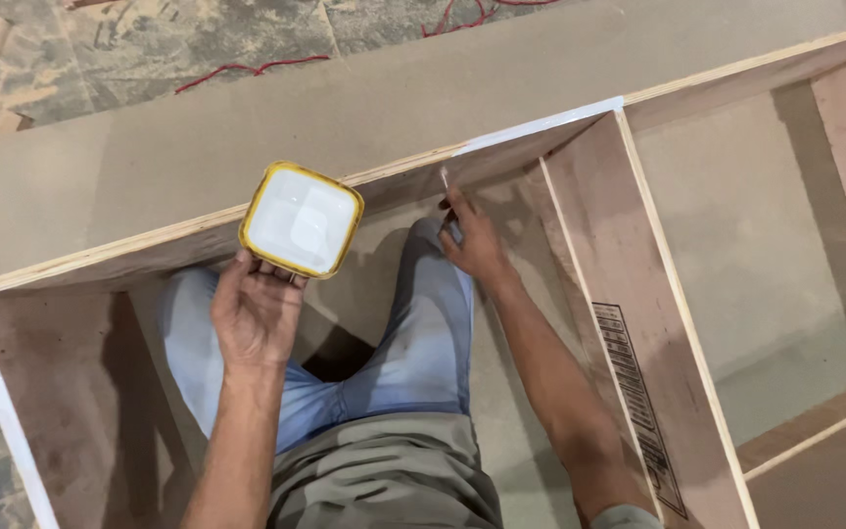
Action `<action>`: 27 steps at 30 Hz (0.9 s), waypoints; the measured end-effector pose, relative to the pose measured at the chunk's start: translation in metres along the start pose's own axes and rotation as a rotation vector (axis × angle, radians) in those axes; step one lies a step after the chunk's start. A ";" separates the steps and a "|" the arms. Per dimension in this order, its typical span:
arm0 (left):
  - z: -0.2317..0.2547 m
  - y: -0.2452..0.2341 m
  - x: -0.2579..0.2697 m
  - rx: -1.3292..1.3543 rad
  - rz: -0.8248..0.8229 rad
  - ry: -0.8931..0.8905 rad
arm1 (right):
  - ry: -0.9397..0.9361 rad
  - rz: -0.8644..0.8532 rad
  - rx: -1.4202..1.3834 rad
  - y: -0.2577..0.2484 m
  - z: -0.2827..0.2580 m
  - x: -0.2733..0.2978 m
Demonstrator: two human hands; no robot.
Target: The person applies white glue from a small yellow container to the edges of a wooden furniture frame using their finger. They work along the seams and joints of the structure, smoothing the glue into the gaps.
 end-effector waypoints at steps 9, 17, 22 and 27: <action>0.004 -0.006 0.008 -0.003 -0.005 0.001 | 0.228 -0.032 0.362 0.010 -0.008 -0.017; 0.002 -0.021 0.001 -0.027 0.005 0.006 | 0.288 -0.093 0.427 -0.015 -0.020 -0.034; -0.007 -0.026 -0.010 -0.054 -0.183 0.049 | 0.100 -0.035 0.312 -0.012 -0.102 -0.034; -0.005 -0.016 -0.022 -0.205 -0.255 0.098 | -0.140 -0.307 0.148 -0.034 -0.195 -0.020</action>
Point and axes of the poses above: each hand's wrist, its own x-axis away from the middle knuckle, its own y-axis out of the palm, z = x × y, the point moved 2 cm from there along -x, towards the middle knuckle, and after that the axes turned 1 degree about x, right-handed, at the moved point
